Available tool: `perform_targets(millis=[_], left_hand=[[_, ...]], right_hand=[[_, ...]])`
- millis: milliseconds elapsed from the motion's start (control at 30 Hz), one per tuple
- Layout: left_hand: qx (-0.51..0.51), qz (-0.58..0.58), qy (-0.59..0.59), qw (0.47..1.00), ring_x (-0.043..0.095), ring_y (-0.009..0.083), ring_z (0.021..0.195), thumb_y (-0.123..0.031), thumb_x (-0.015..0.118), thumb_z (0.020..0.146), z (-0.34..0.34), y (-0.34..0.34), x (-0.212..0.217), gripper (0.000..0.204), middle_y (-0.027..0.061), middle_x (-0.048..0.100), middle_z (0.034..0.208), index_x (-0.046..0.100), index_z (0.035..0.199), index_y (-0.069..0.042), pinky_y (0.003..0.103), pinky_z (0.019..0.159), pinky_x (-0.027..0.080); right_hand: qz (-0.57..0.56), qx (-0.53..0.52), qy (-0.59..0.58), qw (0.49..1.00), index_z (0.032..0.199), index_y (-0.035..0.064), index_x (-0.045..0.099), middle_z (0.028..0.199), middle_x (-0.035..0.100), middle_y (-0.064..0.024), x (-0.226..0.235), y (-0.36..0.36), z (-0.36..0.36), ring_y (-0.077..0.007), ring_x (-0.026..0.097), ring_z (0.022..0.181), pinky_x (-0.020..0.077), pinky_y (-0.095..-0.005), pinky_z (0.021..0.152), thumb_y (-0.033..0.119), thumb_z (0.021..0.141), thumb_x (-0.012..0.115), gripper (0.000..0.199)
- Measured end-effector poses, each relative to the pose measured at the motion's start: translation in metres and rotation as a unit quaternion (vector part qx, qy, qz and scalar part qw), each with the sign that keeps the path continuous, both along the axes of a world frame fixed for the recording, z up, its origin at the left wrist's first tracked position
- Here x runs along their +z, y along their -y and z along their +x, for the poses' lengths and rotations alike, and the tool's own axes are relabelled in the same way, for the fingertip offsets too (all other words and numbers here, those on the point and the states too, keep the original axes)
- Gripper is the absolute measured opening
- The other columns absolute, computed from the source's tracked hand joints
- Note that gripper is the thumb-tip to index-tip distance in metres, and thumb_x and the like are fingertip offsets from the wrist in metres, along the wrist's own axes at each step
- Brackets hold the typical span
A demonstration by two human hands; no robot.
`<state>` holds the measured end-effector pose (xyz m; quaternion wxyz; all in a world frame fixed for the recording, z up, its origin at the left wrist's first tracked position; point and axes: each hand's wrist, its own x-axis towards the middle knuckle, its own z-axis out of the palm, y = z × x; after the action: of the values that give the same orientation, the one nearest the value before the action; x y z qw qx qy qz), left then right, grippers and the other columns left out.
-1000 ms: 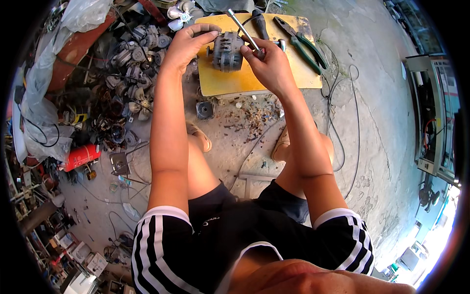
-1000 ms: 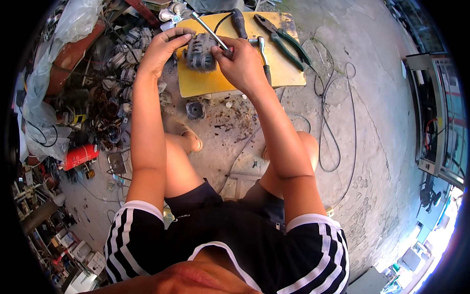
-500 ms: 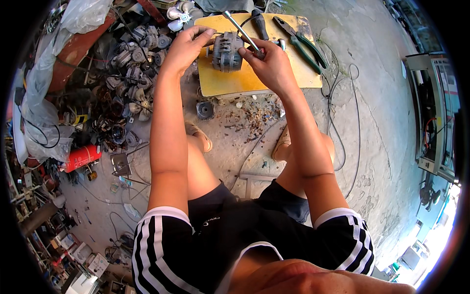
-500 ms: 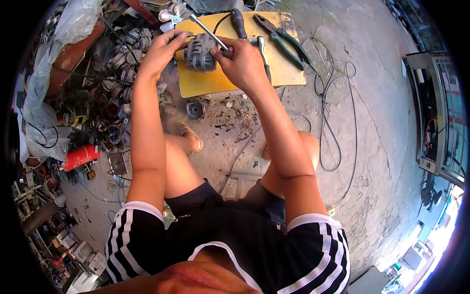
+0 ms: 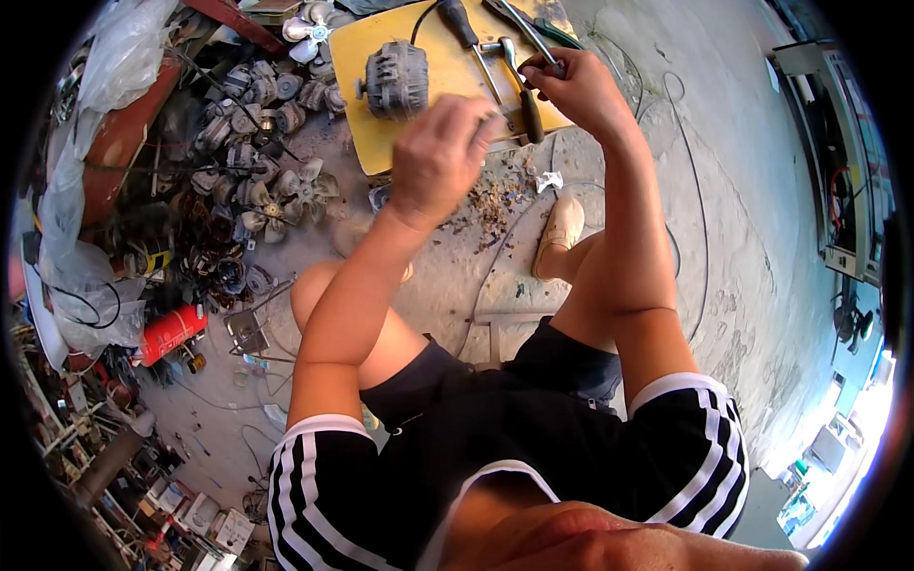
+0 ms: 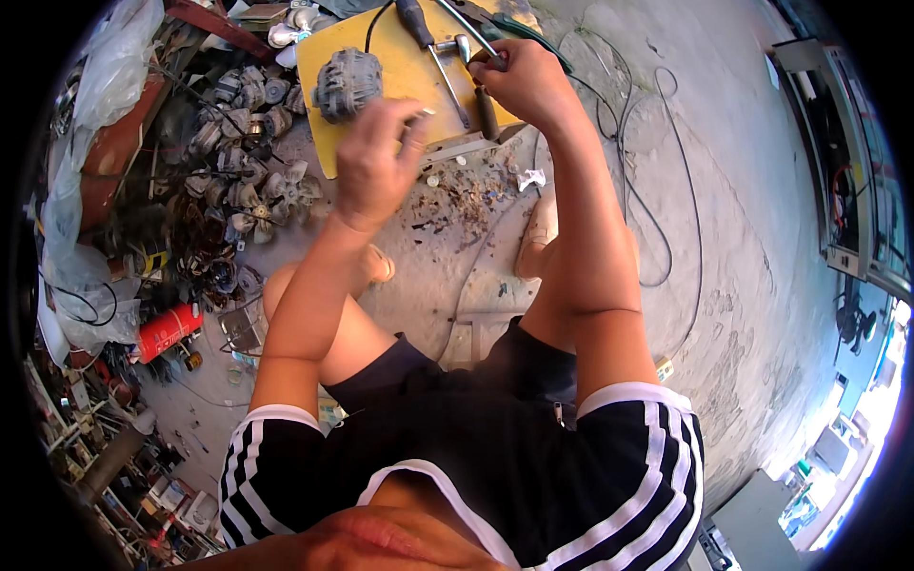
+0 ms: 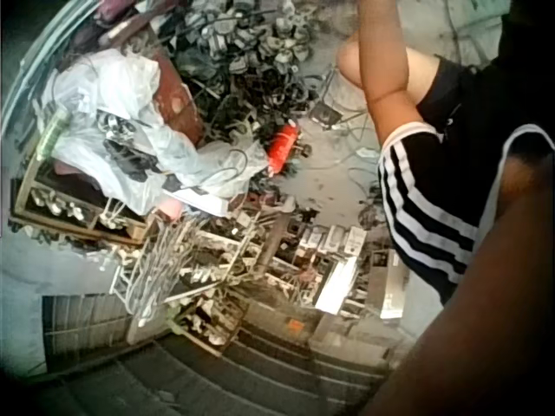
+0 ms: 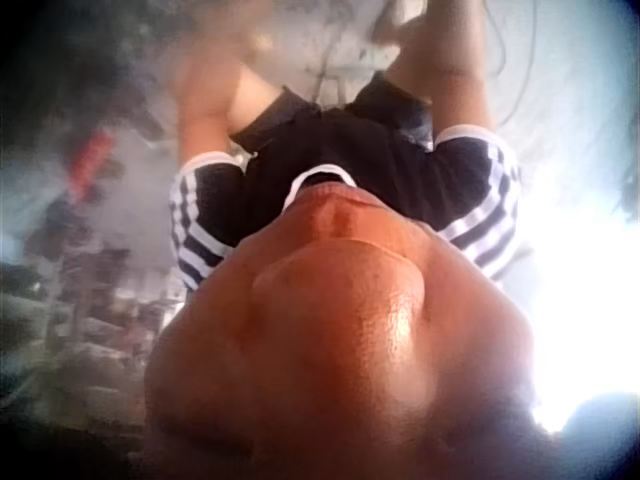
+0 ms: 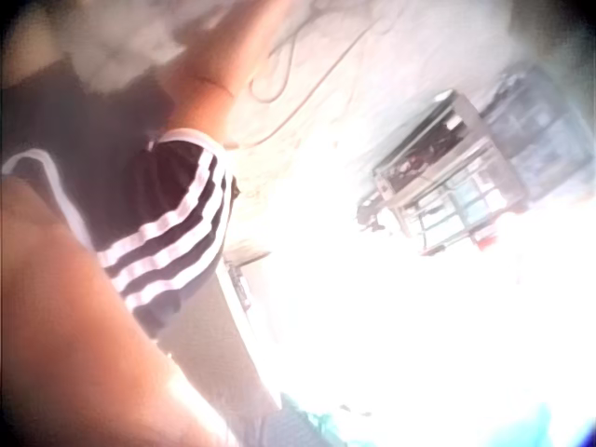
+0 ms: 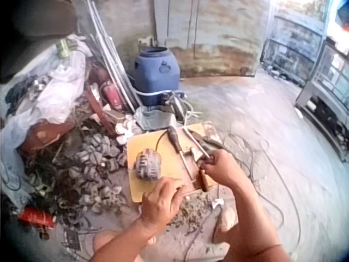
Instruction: The person disassembles an alternator by using a screwdriver and a wrench to remove screws and bolts, while holding the device and various small components by hand.
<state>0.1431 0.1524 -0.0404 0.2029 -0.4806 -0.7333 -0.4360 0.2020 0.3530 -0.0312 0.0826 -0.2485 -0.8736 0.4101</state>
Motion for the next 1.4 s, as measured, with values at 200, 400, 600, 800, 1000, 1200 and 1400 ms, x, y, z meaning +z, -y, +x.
perform_targets(millis=[200, 400, 600, 800, 1000, 1200, 1400], left_hand=[[0.005, -0.099, 0.027, 0.995, 0.06, 0.0222, 0.073, -0.015, 0.073, 0.075, 0.007, -0.022, -0.027, 0.014, 0.0017, 0.057, 0.081, 0.066, 0.086, -0.013, 0.034, 0.062, 0.049], [-0.009, -0.159, 0.049, 0.986, 0.061, 0.0215, 0.076, -0.017, 0.075, 0.072, 0.004, -0.032, -0.04, 0.014, 0.0003, 0.059, 0.081, 0.068, 0.085, -0.015, 0.034, 0.064, 0.049], [0.0, -0.159, 0.034, 0.987, 0.061, 0.021, 0.075, -0.016, 0.074, 0.07, 0.012, -0.037, -0.042, 0.013, 0.0001, 0.06, 0.075, 0.068, 0.081, -0.017, 0.034, 0.064, 0.049], [-0.001, -0.185, -0.001, 0.983, 0.06, 0.0215, 0.073, -0.014, 0.074, 0.07, 0.008, -0.044, -0.039, 0.012, 0.0002, 0.06, 0.072, 0.068, 0.081, -0.015, 0.035, 0.062, 0.047], [0.009, -0.14, -0.037, 0.989, 0.06, 0.0196, 0.074, -0.014, 0.073, 0.07, -0.007, -0.053, -0.039, 0.013, -0.0021, 0.063, 0.076, 0.069, 0.082, -0.017, 0.035, 0.064, 0.046], [0.028, -0.104, -0.042, 0.993, 0.062, 0.0177, 0.081, -0.016, 0.073, 0.073, -0.011, -0.069, -0.041, 0.023, -0.0022, 0.065, 0.096, 0.068, 0.096, -0.016, 0.032, 0.07, 0.047], [0.035, -0.018, -0.091, 0.995, 0.059, 0.0163, 0.086, -0.018, 0.072, 0.076, -0.004, -0.038, -0.01, 0.022, -0.0055, 0.063, 0.095, 0.068, 0.098, -0.016, 0.034, 0.077, 0.044]], right_hand=[[0.056, -0.041, 0.014, 0.997, 0.097, 0.0064, 0.071, 0.067, 0.062, -0.0058, -0.004, -0.012, 0.014, -0.0141, 0.052, 0.059, 0.043, -0.0311, 0.057, 0.027, 0.084, 0.066, 0.025], [0.055, -0.04, -0.004, 0.998, 0.098, 0.0066, 0.071, 0.074, 0.067, -0.0101, -0.003, -0.015, 0.018, -0.018, 0.059, 0.062, 0.0468, -0.0319, 0.061, 0.027, 0.084, 0.065, 0.025], [0.057, -0.018, 0.028, 0.998, 0.095, 0.0037, 0.07, 0.072, 0.067, -0.0122, -0.003, -0.003, 0.02, -0.0222, 0.062, 0.063, 0.0482, -0.0337, 0.062, 0.031, 0.081, 0.07, 0.031], [0.069, -0.019, 0.05, 0.996, 0.079, -0.0014, 0.065, 0.071, 0.066, -0.0151, -0.024, 0.0, 0.015, -0.0281, 0.064, 0.066, 0.0499, -0.0364, 0.065, 0.031, 0.072, 0.073, 0.035], [0.041, -0.081, 0.018, 0.996, 0.082, -0.0025, 0.066, 0.072, 0.066, -0.0184, -0.018, -0.01, 0.016, -0.0297, 0.065, 0.066, 0.0509, -0.0362, 0.067, 0.029, 0.07, 0.07, 0.034], [0.118, -0.095, -0.001, 0.988, 0.091, -0.0013, 0.067, 0.079, 0.068, -0.017, -0.023, -0.015, 0.013, -0.0306, 0.067, 0.075, 0.0511, -0.0368, 0.072, 0.027, 0.074, 0.067, 0.033], [-0.028, -0.088, -0.069, 0.993, 0.108, 0.0002, 0.06, 0.076, 0.063, -0.0062, -0.008, -0.018, 0.013, -0.0165, 0.06, 0.068, 0.0469, -0.0302, 0.063, 0.026, 0.086, 0.064, 0.034]])
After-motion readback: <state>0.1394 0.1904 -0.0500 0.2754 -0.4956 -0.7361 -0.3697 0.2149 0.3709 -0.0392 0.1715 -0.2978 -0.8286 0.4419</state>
